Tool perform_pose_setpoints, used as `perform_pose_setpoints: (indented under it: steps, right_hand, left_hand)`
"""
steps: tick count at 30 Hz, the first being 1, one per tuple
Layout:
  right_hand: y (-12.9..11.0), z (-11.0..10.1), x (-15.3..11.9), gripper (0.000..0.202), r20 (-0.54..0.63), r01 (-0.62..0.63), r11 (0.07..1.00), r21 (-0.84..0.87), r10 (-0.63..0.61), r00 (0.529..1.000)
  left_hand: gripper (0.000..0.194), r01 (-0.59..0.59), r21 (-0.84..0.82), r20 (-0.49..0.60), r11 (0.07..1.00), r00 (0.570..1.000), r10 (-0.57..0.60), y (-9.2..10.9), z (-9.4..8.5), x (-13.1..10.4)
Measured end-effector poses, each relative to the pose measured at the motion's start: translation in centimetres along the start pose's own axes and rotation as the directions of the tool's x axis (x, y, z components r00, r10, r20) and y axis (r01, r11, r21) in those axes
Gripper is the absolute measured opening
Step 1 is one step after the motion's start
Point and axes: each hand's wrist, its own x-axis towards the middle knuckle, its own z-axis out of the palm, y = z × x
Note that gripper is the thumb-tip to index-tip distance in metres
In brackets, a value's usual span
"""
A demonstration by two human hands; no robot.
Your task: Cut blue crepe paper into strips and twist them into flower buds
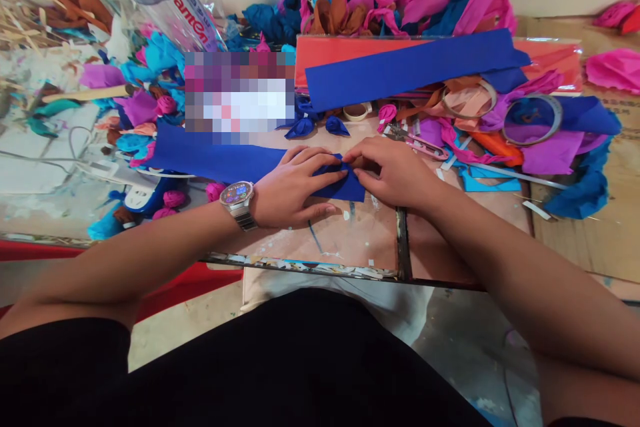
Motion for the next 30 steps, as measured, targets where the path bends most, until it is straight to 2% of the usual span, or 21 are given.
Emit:
perform_pose_setpoints:
  steps: [6, 23, 30]
  right_hand:
    - [-0.04, -0.12, 0.19, 0.025, -0.001, 0.061, 0.998, 0.023, -0.061, 0.998]
    - [0.11, -0.14, 0.18, 0.027, 0.013, 0.079, 0.997, -0.015, -0.079, 0.997]
    - [0.03, -0.26, 0.19, 0.03, 0.037, 0.069, 0.998, -0.003, -0.069, 0.997]
  left_hand:
    - [0.075, 0.007, 0.009, 0.01, 1.0, 1.0, -0.007, 0.19, -0.3, -0.01]
    - [0.071, 0.03, 0.036, 0.053, 0.999, 0.998, -0.032, 0.21, -0.5, -0.23]
    - [0.069, 0.006, 0.038, 0.042, 0.999, 0.999, -0.007, -0.26, -0.98, -0.29]
